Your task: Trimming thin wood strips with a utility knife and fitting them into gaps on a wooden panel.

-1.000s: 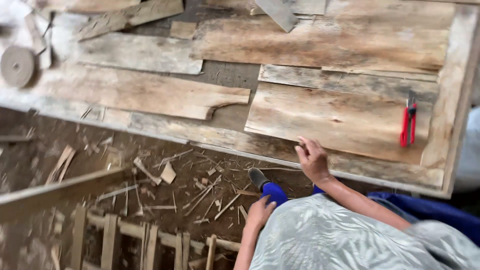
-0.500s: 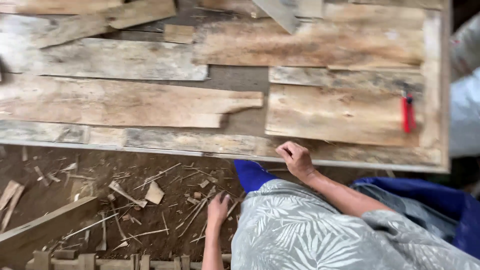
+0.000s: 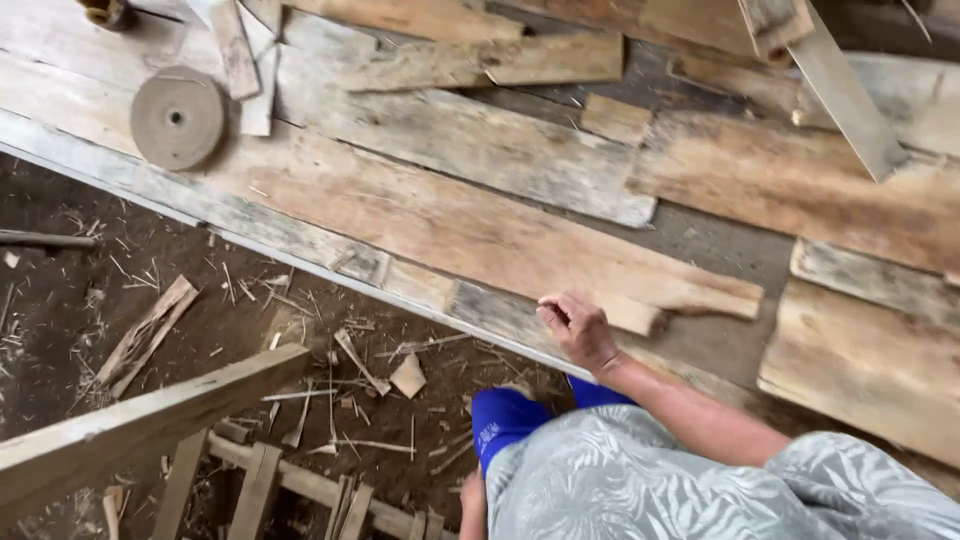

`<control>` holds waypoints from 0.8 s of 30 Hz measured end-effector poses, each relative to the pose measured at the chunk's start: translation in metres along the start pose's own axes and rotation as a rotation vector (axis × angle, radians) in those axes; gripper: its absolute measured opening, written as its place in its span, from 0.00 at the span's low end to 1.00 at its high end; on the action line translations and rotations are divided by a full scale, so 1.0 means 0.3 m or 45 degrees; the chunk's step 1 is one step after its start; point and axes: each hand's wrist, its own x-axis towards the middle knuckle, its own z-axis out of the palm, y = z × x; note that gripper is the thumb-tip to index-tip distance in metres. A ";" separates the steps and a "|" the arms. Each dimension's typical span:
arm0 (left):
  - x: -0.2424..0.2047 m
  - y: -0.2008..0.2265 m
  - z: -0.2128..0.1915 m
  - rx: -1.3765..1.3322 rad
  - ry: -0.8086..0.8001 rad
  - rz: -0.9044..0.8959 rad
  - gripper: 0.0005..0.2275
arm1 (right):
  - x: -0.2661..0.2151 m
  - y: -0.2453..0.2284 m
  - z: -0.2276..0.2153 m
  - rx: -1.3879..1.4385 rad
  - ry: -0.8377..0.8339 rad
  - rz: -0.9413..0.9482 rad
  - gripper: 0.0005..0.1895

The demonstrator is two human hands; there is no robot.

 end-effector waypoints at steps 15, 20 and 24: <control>0.230 0.011 -0.994 -1.338 0.026 -0.208 0.07 | 0.165 0.043 0.484 -0.750 -0.354 0.954 0.15; 0.360 0.167 -1.406 -1.173 0.111 -0.033 0.13 | 0.136 0.168 0.486 -0.789 -0.404 0.871 0.17; 0.466 0.359 -1.563 -1.211 0.147 0.009 0.15 | 0.183 0.103 0.470 -0.840 -0.512 1.006 0.18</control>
